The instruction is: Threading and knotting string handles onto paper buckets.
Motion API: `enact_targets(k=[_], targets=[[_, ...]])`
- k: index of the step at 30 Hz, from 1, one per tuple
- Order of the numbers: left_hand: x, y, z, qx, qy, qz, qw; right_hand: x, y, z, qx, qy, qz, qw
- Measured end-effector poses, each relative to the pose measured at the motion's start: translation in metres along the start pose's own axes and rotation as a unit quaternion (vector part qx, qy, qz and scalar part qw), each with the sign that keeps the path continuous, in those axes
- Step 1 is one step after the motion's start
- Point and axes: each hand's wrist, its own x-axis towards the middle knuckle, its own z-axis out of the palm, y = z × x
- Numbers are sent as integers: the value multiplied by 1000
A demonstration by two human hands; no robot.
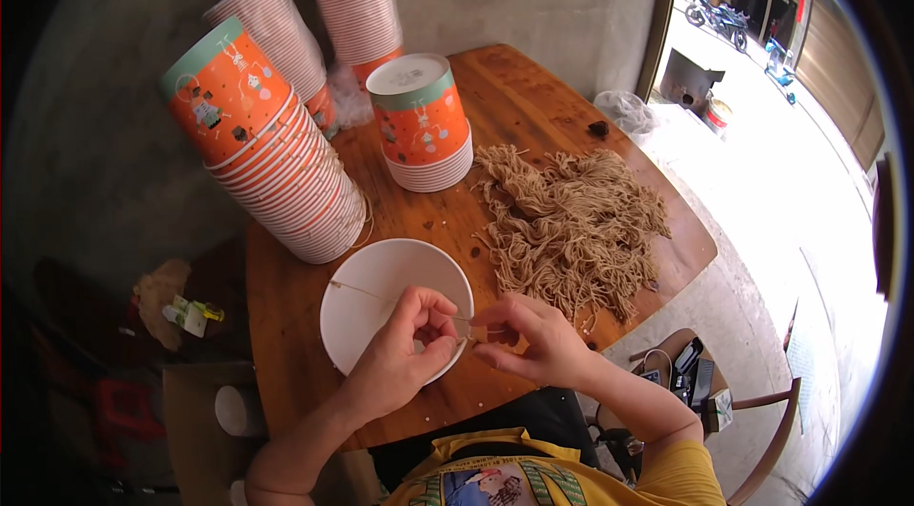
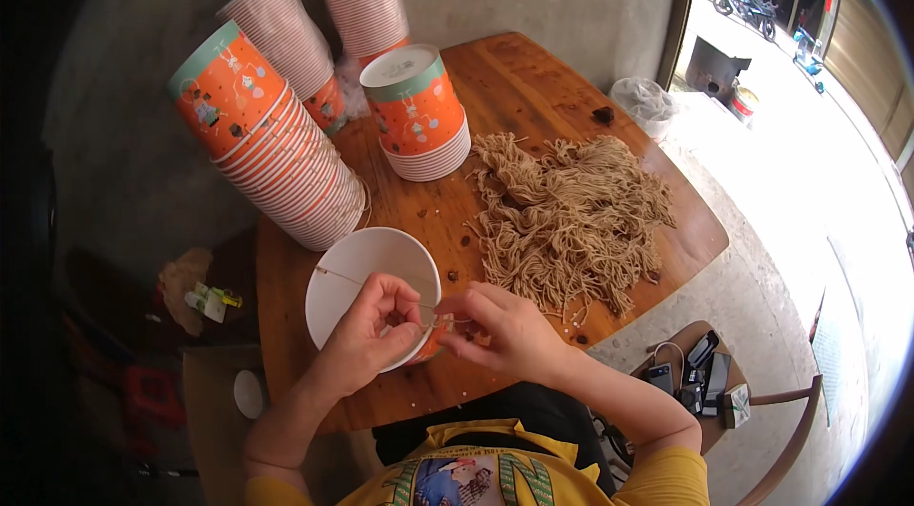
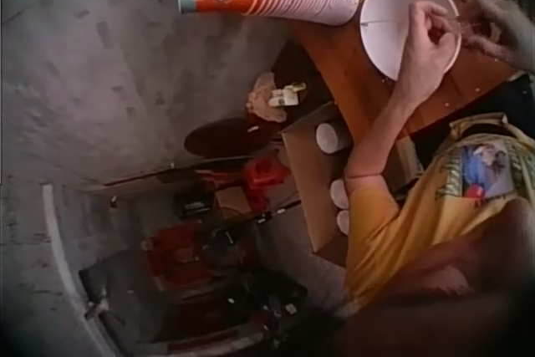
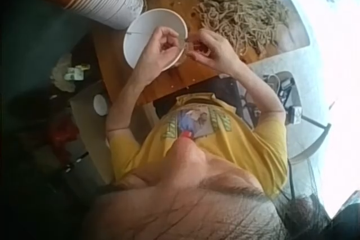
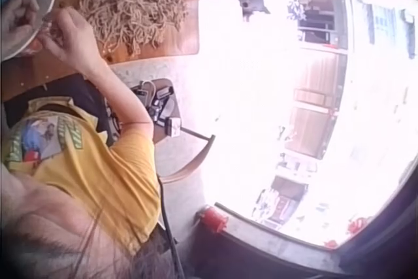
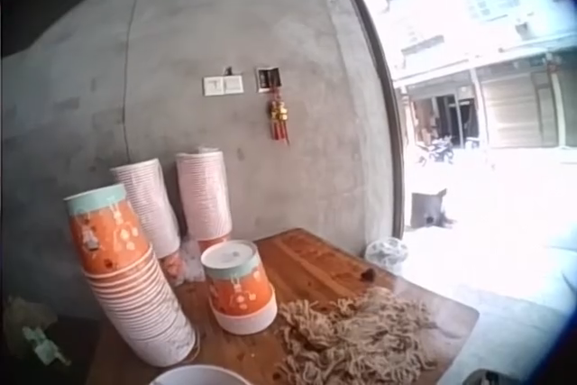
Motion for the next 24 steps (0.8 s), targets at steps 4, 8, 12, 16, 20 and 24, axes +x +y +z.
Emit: enact_targets(k=[4,8,12,16,20,24], targets=[[0,3,3,-4,5,-1,1000,5,-3,3,-74,15,-71,995],[-1,4,4,10,8,-6,1000,6,1,1,-160,21,-143,976],[-4,6,8,96,28,6,995,3,5,-2,-266,37,-217,938],[-4,7,8,193,55,63,978,0,14,-6,-288,29,-245,925],[-5,6,9,215,56,90,971,1,8,-7,-268,2,-222,937],[-8,2,7,232,69,120,963,1,3,-3,-179,-10,-162,970]])
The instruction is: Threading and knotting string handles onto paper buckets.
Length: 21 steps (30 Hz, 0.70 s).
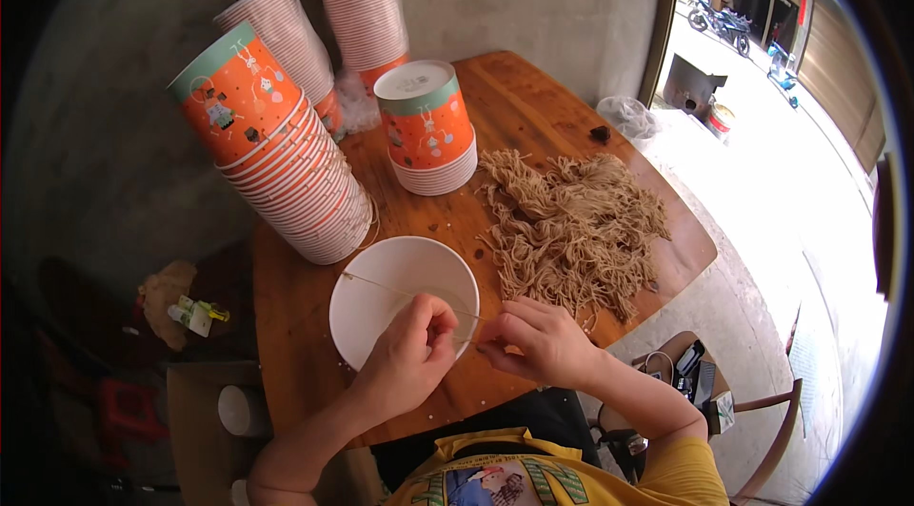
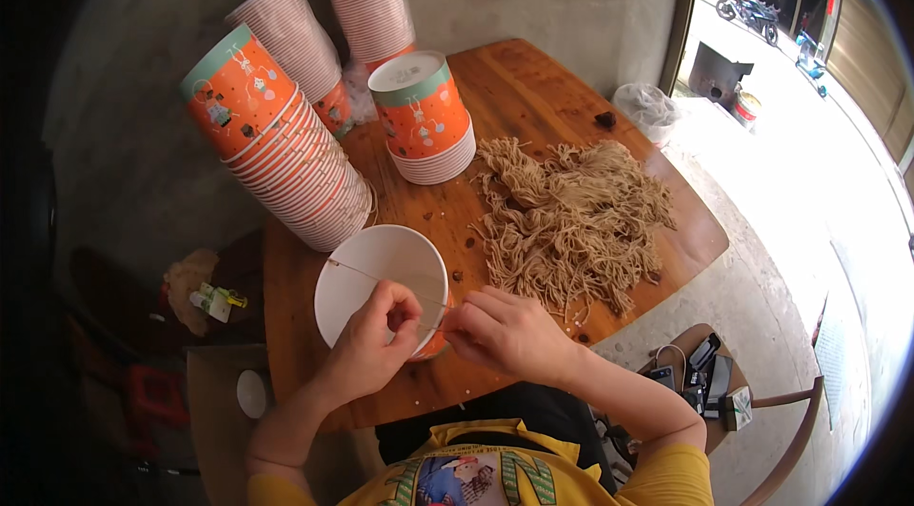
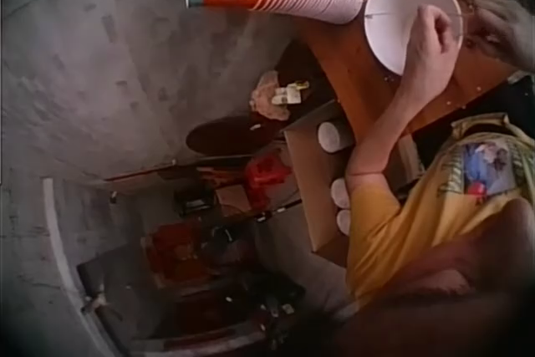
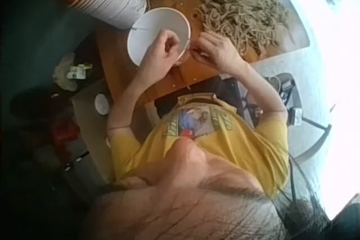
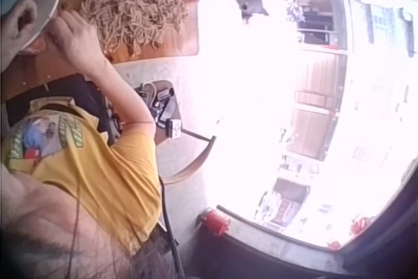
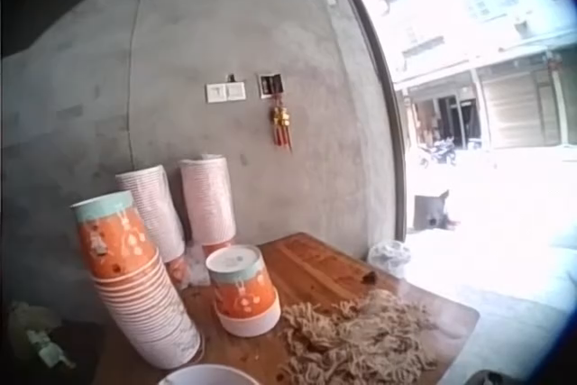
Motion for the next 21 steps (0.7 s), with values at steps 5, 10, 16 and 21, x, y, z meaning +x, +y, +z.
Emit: enact_targets(k=[5,10,16,21], targets=[[0,9,-3,22,2,51,998,-1,-11,0,59,13,62,996],[-4,11,1,39,-16,86,995,2,-19,-1,123,21,92,988],[-7,7,0,80,6,94,992,4,-20,0,142,34,105,984],[1,23,7,191,45,171,966,-3,-20,-7,20,20,23,999]])
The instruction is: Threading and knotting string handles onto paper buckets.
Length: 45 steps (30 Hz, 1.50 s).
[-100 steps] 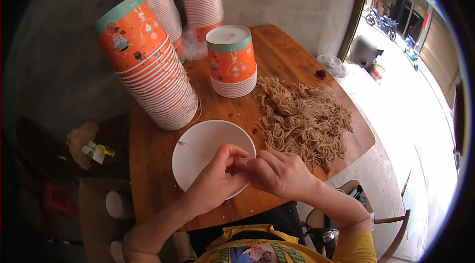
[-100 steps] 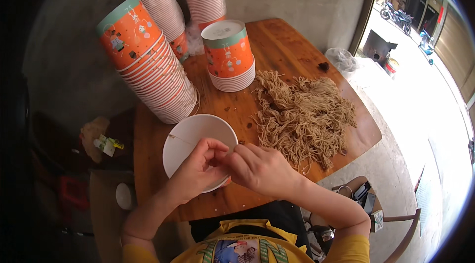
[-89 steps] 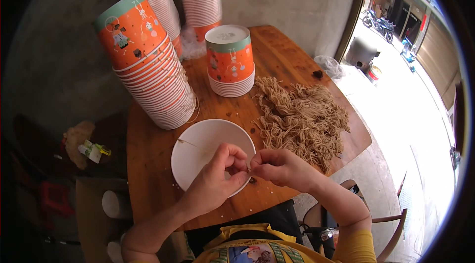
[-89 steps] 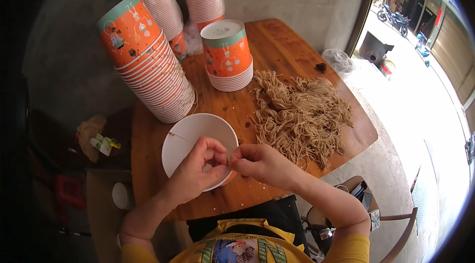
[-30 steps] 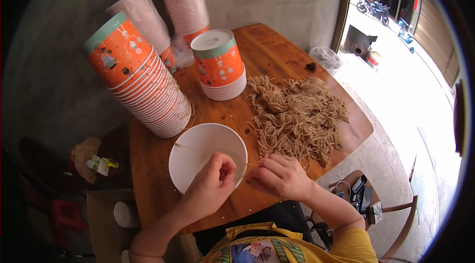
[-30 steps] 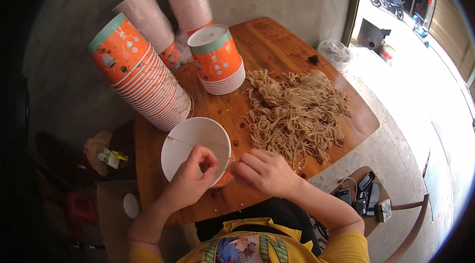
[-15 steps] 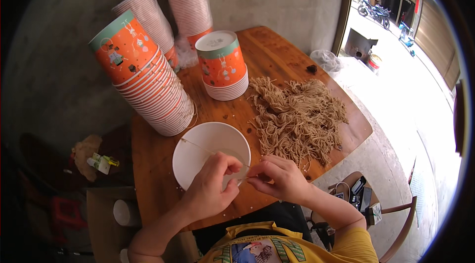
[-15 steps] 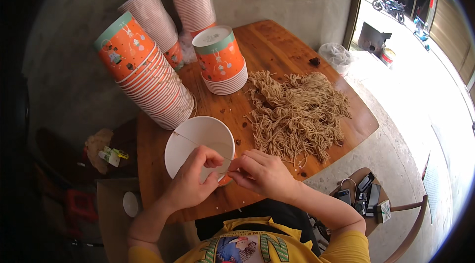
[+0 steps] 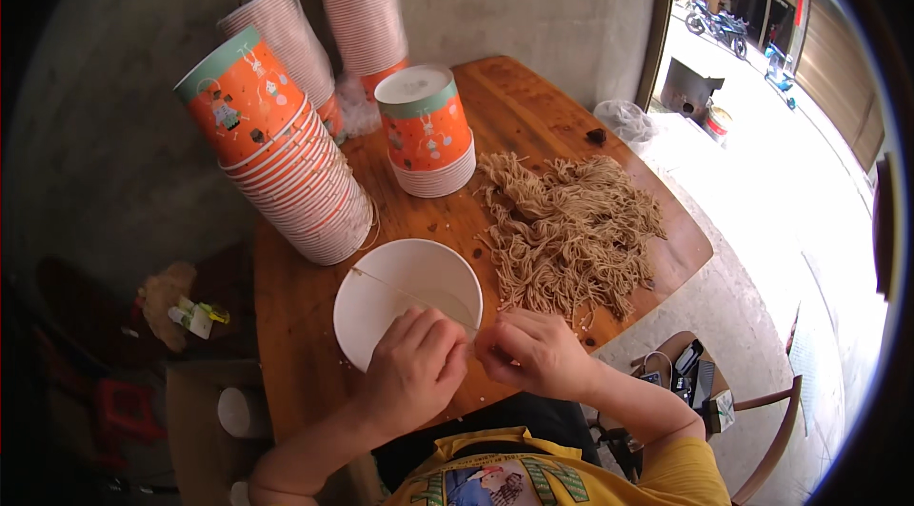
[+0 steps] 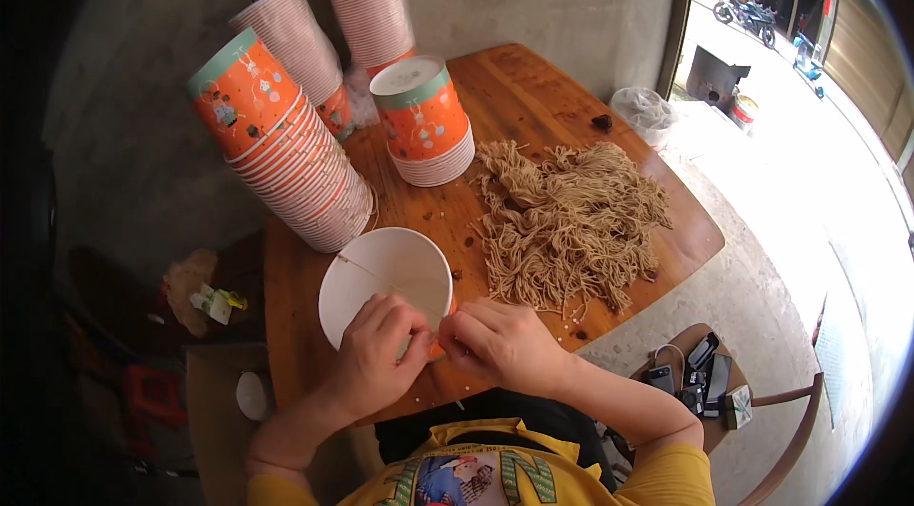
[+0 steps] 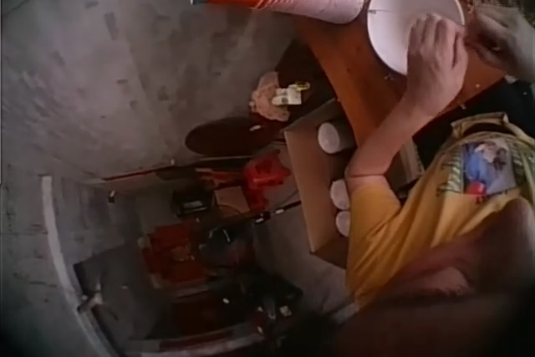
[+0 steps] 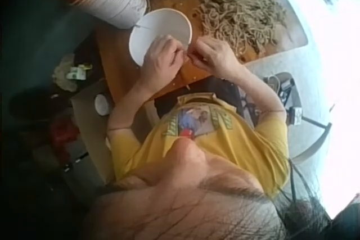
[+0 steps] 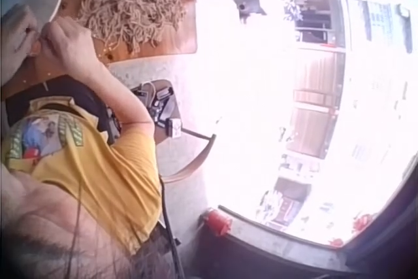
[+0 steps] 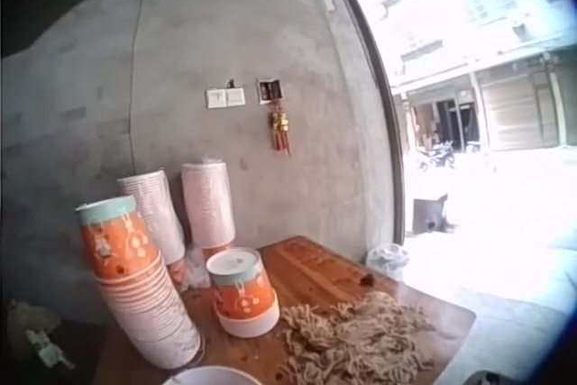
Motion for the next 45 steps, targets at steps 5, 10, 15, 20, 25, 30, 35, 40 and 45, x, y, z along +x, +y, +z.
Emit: enact_targets(k=[5,10,15,20,25,30,35,40,45], targets=[[-21,-10,-4,34,14,-20,999,5,5,2,69,-41,-7,997],[-29,2,-2,2,-36,-57,998,7,9,-32,-105,-72,-56,990],[-40,-6,-11,76,-35,-18,996,24,9,-20,-110,-56,-108,986],[-49,-23,-31,73,-46,22,996,37,14,3,-96,-33,-163,981],[-52,-19,-25,-61,-1,-106,992,41,15,28,-16,16,-116,993],[-47,-16,-3,-38,125,-129,983,41,9,36,-36,22,-127,991],[-48,-19,0,-52,122,-141,981,40,8,26,-124,31,-197,972],[-48,-14,-7,38,39,-85,995,40,13,15,-193,69,-178,962],[-55,-30,-18,52,51,-18,997,32,25,10,-181,115,-136,967]])
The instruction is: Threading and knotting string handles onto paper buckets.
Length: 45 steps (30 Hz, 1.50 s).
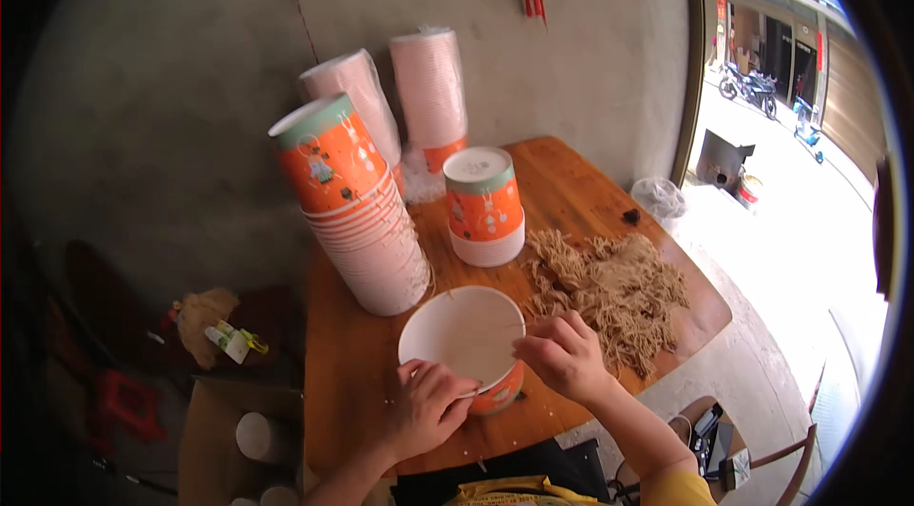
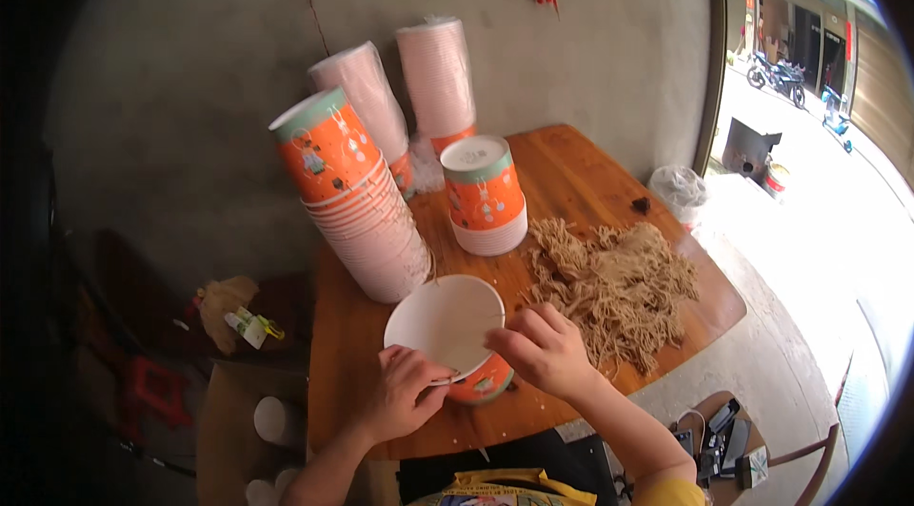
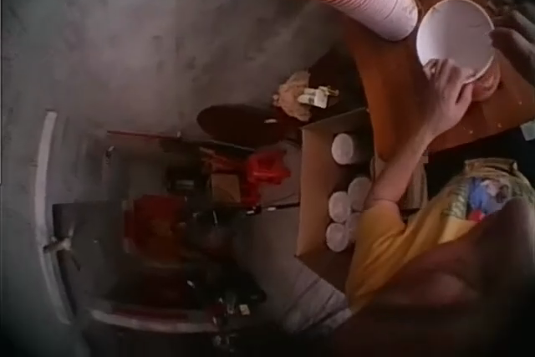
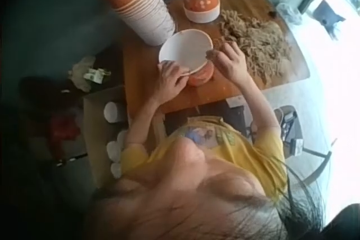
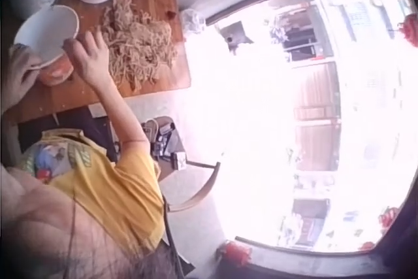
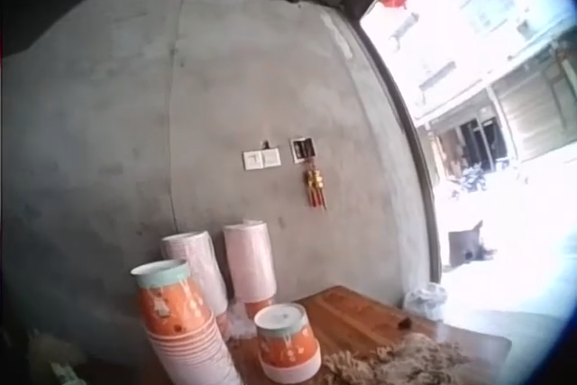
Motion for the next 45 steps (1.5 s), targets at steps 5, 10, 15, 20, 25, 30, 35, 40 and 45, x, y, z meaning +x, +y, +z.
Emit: enact_targets(k=[5,10,15,20,25,30,35,40,45], targets=[[14,-13,-48,-159,-4,-58,986,-40,9,-8,223,-102,129,961],[44,-30,-98,-371,-49,-173,911,-9,-27,-3,336,-141,5,931],[115,-56,-179,-357,78,-151,919,118,14,17,315,-69,-58,945],[166,-86,-237,-330,169,39,928,270,33,22,548,7,163,821],[185,-158,-232,-114,204,76,969,342,64,73,620,-35,270,736],[194,-202,-225,-172,216,-64,959,303,127,104,327,-38,223,917],[174,-247,-204,-209,196,-91,954,221,168,130,-75,-214,266,937],[154,-250,-177,-213,161,-183,946,167,198,147,-118,-259,258,923],[130,-239,-147,-213,254,-79,940,162,196,145,-56,-199,252,946]])
